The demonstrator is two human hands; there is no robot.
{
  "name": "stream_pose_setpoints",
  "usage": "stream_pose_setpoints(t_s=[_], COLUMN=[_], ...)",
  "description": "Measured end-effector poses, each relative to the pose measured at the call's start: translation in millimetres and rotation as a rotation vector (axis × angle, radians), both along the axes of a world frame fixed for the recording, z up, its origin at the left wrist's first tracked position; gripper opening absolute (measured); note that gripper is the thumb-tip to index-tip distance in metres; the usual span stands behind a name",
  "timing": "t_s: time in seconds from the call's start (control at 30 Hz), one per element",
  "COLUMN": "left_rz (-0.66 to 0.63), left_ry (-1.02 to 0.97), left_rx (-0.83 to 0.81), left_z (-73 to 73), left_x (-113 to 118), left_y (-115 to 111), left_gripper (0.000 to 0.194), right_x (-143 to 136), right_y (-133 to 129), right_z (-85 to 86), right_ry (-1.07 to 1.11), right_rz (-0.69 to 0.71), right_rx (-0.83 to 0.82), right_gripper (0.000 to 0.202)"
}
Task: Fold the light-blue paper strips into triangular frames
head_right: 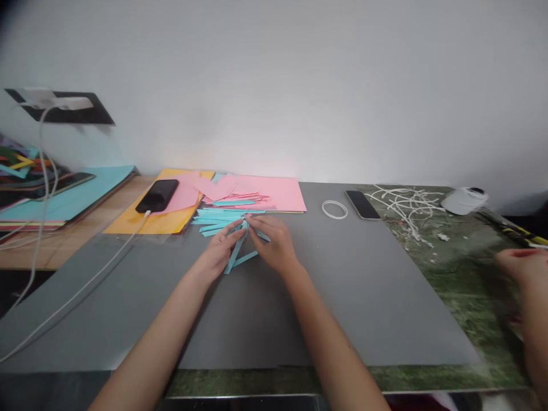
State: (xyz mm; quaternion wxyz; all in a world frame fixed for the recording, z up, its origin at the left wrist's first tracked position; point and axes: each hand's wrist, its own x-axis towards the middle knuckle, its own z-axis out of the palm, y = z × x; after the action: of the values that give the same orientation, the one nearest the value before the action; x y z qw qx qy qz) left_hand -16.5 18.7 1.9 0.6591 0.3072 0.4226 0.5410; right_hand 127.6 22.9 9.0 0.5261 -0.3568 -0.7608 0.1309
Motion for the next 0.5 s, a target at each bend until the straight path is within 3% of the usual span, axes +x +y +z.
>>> stream_pose_setpoints(t_s=[0.5], left_rz=[0.021], left_ry=[-0.002], left_rx=[0.03], left_z=[1.9], left_x=[1.6], left_y=[-2.1], left_gripper=[0.056], right_x=[-0.1], right_y=[1.4], right_z=[-3.4], right_ry=[-0.043], right_rz=[-0.025], right_rx=[0.055], right_gripper=[0.027])
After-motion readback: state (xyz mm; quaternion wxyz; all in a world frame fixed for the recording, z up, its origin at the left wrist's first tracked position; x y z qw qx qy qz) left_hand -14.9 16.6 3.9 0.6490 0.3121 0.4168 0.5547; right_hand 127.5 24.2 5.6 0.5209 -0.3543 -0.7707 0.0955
